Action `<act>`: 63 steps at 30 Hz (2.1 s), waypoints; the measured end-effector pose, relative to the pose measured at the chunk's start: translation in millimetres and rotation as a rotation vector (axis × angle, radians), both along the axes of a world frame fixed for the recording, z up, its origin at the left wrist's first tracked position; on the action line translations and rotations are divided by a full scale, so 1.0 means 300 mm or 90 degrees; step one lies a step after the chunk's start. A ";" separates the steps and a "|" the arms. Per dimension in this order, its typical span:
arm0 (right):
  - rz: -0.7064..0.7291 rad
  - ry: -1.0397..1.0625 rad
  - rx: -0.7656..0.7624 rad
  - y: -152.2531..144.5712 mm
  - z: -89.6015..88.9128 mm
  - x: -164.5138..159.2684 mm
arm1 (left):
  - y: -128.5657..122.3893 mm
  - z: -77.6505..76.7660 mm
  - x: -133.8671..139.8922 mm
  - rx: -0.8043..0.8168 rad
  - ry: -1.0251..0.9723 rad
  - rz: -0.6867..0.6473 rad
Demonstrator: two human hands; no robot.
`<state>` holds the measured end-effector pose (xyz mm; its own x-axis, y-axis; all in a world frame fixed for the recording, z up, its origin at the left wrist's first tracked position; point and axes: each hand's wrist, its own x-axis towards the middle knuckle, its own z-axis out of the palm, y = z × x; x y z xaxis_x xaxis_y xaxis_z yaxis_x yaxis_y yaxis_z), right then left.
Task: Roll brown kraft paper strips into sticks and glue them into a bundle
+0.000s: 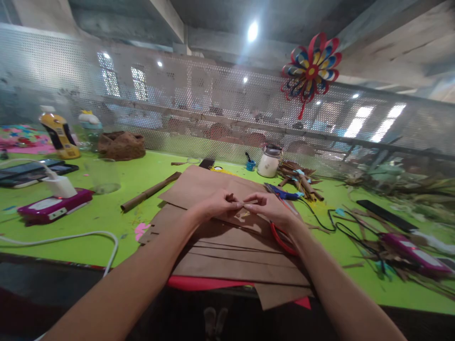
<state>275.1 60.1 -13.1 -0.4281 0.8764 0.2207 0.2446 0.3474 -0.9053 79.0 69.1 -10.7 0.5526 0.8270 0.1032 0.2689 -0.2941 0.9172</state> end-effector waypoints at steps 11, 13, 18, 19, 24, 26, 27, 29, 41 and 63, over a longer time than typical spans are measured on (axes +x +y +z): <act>-0.041 0.001 0.004 0.007 -0.012 -0.003 | 0.030 -0.039 0.015 0.078 0.040 0.040; -0.045 0.004 -0.002 0.002 -0.007 -0.006 | 0.039 -0.052 0.015 0.092 0.040 0.048; -0.076 0.022 -0.010 -0.001 0.002 -0.005 | 0.039 -0.050 0.014 0.128 0.064 0.066; -0.085 0.024 -0.010 0.001 0.003 -0.003 | 0.037 -0.046 0.014 0.137 0.071 0.070; -0.099 0.050 -0.015 0.021 -0.010 0.014 | 0.037 -0.040 0.015 0.177 0.108 0.095; -0.093 0.078 -0.030 0.029 -0.017 0.019 | 0.041 -0.046 0.014 0.187 0.110 0.100; -0.087 0.091 -0.040 0.030 -0.018 0.019 | 0.043 -0.050 0.014 0.191 0.109 0.103; -0.075 0.100 -0.055 0.029 -0.018 0.018 | 0.044 -0.053 0.013 0.191 0.106 0.106; -0.122 0.045 -0.006 0.015 -0.008 0.007 | 0.038 -0.051 0.016 0.204 0.080 0.113; -0.076 0.018 0.043 0.021 -0.011 0.010 | 0.027 -0.036 0.017 0.199 0.022 0.110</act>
<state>278.1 66.4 -16.4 -0.3140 0.9036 0.2914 0.2631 0.3777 -0.8878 84.0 77.1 -21.3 0.4156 0.8394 0.3501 0.3681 -0.5073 0.7792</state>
